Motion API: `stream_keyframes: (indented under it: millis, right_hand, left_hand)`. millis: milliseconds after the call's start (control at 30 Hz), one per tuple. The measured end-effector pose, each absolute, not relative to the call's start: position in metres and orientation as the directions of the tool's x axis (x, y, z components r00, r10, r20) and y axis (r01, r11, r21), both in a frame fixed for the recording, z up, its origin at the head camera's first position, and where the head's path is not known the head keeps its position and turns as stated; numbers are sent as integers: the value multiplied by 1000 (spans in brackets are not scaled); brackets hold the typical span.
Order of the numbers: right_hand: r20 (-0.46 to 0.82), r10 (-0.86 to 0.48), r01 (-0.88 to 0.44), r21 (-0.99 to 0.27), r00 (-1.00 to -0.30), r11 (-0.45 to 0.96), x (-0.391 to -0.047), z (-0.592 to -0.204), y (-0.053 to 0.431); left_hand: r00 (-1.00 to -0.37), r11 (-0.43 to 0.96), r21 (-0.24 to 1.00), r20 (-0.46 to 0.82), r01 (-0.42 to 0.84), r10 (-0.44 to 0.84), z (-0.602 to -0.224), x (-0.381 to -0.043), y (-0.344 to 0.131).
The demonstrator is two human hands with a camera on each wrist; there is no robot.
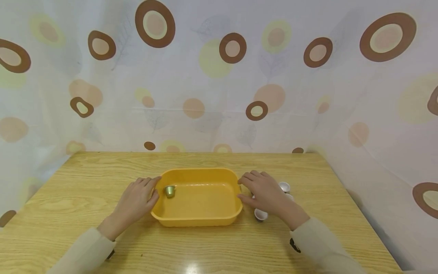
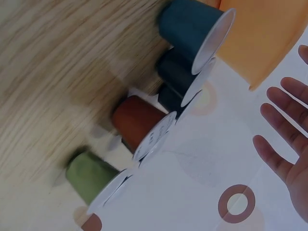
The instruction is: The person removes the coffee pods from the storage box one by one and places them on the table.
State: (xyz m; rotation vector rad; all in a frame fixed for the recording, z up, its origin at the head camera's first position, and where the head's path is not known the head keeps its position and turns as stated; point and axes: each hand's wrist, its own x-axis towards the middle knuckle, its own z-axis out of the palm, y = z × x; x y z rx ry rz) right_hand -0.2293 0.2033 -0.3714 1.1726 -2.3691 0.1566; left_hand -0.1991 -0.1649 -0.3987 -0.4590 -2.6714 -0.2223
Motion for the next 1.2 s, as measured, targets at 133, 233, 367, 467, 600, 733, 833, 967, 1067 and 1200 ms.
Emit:
stream_keyframes:
  millis: [133, 233, 367, 467, 600, 733, 833, 967, 1067, 1200]
  right_hand:
    - [470, -725, -782, 108, -504, 614, -232, -373, 194]
    - [455, -723, -775, 104, -520, 623, -233, -373, 188]
    - [455, -724, -775, 107, -518, 622, -233, -376, 181]
    - [468, -730, -787, 109, -498, 607, -235, -379, 176]
    - [463, -732, -793, 96, -499, 602, -237, -382, 168]
    - [426, -735, -790, 74, -527, 609, -238, -383, 161]
    - [390, -736, -785, 52, -553, 617, -238, -383, 156]
    - [370, -740, -788, 33, -561, 614, -239, -384, 147]
    - [377, -751, -802, 34, -542, 596, -242, -385, 141]
    - [385, -762, -820, 24, -521, 572, -244, -386, 131]
  left_hand:
    - [-865, 935, 90, 417, 344, 278, -399, -200, -165]
    - [-868, 935, 95, 412, 343, 277, -400, -199, -164]
    - [-865, 933, 94, 416, 348, 281, -400, -198, -164]
    - [-860, 931, 91, 424, 353, 284, -401, -198, -163]
    - [-856, 931, 89, 431, 355, 286, -401, -198, -164]
    - [-851, 929, 86, 439, 359, 288, -401, -198, -164]
    - [-850, 929, 85, 441, 359, 288, -401, -198, -164]
    - [-855, 932, 85, 435, 353, 284, -400, -198, -165]
    - [-857, 933, 88, 432, 349, 280, -399, -199, -165]
    - [-860, 934, 90, 429, 345, 276, -399, -199, -165]
